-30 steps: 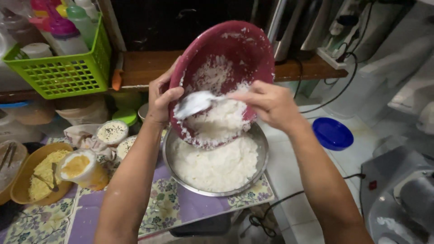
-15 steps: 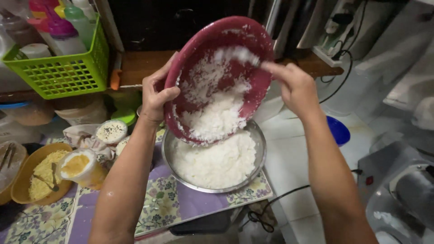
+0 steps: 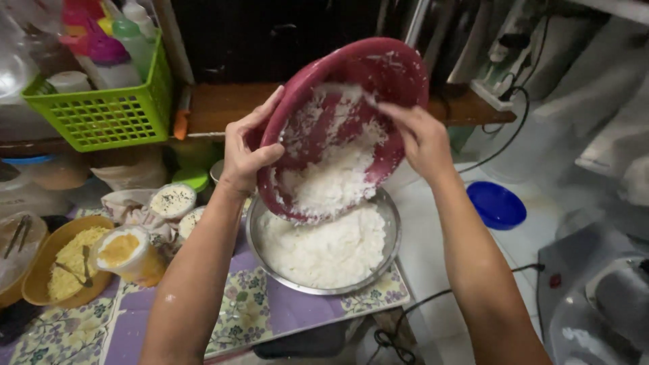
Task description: Scraping rice from an ice shaver and then cleaning kitchen tools in a sink.
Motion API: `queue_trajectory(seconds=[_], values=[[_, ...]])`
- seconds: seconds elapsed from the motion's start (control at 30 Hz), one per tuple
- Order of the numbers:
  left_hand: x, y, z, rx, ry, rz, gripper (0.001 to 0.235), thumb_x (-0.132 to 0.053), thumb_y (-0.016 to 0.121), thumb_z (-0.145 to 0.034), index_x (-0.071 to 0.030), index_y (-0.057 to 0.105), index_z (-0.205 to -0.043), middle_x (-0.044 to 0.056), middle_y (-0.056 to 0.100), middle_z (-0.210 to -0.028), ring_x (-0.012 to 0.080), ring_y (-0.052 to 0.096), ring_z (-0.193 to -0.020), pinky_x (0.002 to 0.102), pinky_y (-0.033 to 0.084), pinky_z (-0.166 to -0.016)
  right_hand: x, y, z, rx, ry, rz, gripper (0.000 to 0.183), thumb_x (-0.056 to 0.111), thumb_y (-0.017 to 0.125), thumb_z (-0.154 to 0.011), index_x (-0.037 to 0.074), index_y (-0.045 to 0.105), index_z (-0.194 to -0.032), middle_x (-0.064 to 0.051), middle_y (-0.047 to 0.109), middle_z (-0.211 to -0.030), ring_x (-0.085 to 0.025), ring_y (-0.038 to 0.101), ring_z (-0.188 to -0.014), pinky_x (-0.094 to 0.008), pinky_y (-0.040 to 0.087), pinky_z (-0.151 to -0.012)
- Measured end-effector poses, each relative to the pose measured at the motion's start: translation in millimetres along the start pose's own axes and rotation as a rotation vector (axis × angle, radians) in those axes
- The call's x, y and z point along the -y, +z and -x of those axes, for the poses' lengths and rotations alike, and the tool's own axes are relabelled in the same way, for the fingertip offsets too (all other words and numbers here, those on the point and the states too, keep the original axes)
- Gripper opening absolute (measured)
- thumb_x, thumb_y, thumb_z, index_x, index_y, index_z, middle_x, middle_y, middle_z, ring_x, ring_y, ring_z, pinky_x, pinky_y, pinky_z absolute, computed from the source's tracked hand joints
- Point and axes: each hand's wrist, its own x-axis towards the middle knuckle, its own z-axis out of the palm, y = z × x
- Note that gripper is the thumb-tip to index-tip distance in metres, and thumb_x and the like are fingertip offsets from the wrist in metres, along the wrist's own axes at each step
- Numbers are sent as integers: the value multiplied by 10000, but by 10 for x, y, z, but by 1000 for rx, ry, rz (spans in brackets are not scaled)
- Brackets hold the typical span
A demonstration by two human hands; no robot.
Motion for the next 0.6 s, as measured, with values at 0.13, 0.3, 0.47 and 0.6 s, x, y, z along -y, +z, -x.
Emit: queue_trajectory(seconds=[0.13, 0.3, 0.47, 0.6], values=[[34, 22, 4, 11, 35, -31, 946, -350, 776, -728, 59, 491, -1533, 153, 624, -1456, 200, 605, -1324, 314, 412, -1208, -275, 348, 127, 48, -17, 37, 504, -43, 608, -899, 249, 713, -1296, -70, 723, -1143, -288, 710, -1046, -388, 578, -903], [30, -76, 59, -18, 29, -92, 963, -359, 774, -713, 60, 506, -1538, 128, 639, -1412, 199, 607, -1283, 316, 425, -1185, -6, 140, 212, 349, 84, 186, 506, 16, 678, -840, 294, 735, -1259, -78, 715, -1040, -284, 690, -961, -405, 562, -814], [4, -134, 66, 17, 45, -115, 960, -347, 782, -715, 68, 504, -1534, 144, 588, -1485, 203, 568, -1348, 324, 386, -1214, -249, 23, 270, -10, 176, 87, 552, -47, 630, -890, 294, 719, -1314, -81, 706, -1044, -257, 688, -942, -385, 572, -857], [-169, -85, 36, 84, 25, -93, 969, -259, 728, -668, 26, 478, -1560, 118, 576, -1473, 193, 557, -1343, 320, 377, -1222, -381, 185, 434, -8, 83, 128, 535, -38, 624, -890, 288, 697, -1308, -86, 712, -1090, -275, 690, -1007, -403, 565, -886]])
